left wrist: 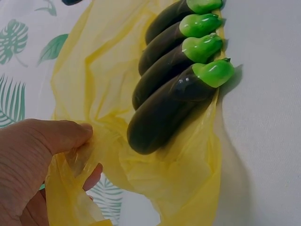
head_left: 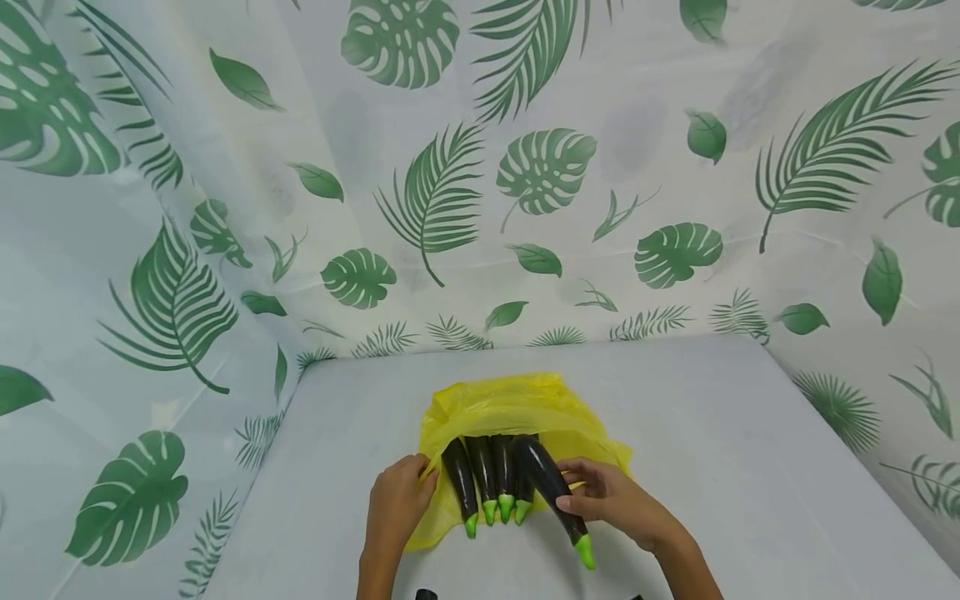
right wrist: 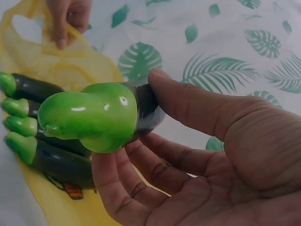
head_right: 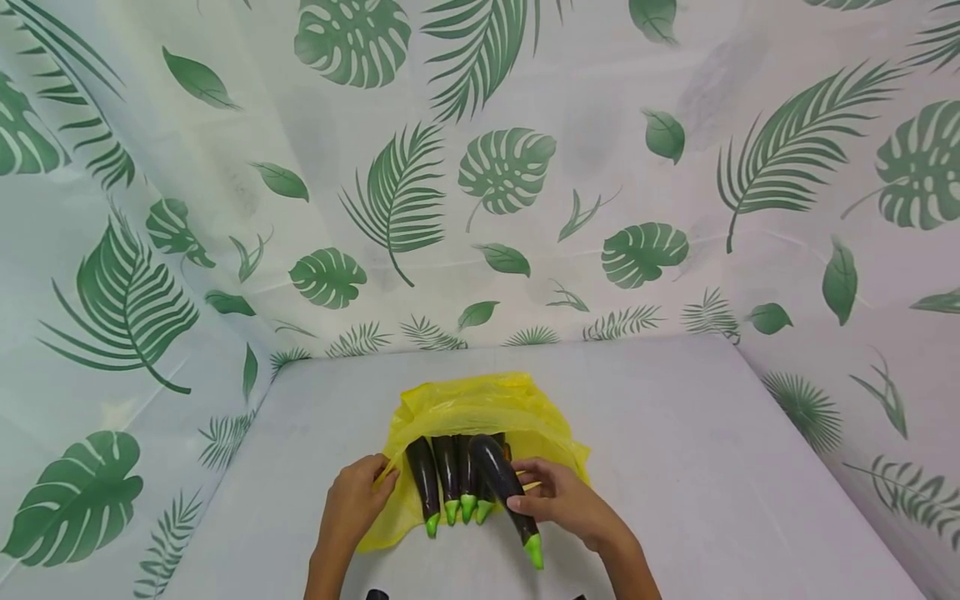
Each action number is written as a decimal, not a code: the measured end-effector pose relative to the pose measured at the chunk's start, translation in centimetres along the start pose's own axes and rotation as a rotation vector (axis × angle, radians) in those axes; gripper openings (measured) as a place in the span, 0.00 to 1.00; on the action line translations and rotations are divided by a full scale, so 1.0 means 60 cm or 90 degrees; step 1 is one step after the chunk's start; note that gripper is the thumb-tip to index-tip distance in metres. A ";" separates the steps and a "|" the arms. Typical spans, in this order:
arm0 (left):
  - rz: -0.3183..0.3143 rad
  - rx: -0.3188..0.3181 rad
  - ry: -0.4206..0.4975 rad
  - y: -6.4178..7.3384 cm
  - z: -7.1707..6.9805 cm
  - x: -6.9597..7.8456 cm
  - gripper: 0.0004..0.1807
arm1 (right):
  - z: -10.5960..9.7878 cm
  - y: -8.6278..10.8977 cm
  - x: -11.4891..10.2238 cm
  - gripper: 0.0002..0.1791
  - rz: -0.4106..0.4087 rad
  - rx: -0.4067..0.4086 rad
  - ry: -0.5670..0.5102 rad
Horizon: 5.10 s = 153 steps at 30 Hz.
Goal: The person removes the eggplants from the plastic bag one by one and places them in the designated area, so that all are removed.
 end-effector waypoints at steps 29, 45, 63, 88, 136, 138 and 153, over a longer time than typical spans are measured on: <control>-0.015 -0.024 0.000 -0.001 0.001 -0.006 0.11 | -0.140 0.051 -0.035 0.36 -0.048 0.281 -0.011; -0.024 -0.033 0.000 0.001 0.003 -0.009 0.10 | -0.217 0.086 -0.034 0.40 -0.044 0.381 -0.040; -0.014 -0.022 0.007 0.003 0.001 -0.008 0.11 | -0.336 0.056 0.099 0.42 0.066 0.479 0.029; -0.009 -0.019 0.012 0.002 0.000 -0.001 0.12 | -0.356 0.025 0.096 0.32 0.194 0.566 0.151; -0.010 -0.014 0.014 0.005 -0.001 -0.008 0.13 | -0.355 -0.003 0.103 0.32 0.149 0.561 0.279; -0.011 -0.014 0.014 0.005 -0.002 -0.008 0.12 | -0.355 -0.002 0.103 0.32 0.148 0.565 0.278; -0.009 -0.015 0.014 0.003 -0.001 -0.007 0.11 | -0.355 0.001 0.103 0.32 0.122 0.569 0.271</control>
Point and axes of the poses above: each hand's wrist, its own y-axis away from the middle knuckle, its own z-axis out of the palm, x = y × z, the point moved 10 cm from there along -y, towards the middle knuckle, and after that the axes turned 4 degrees about -y, right-handed, at the moved point
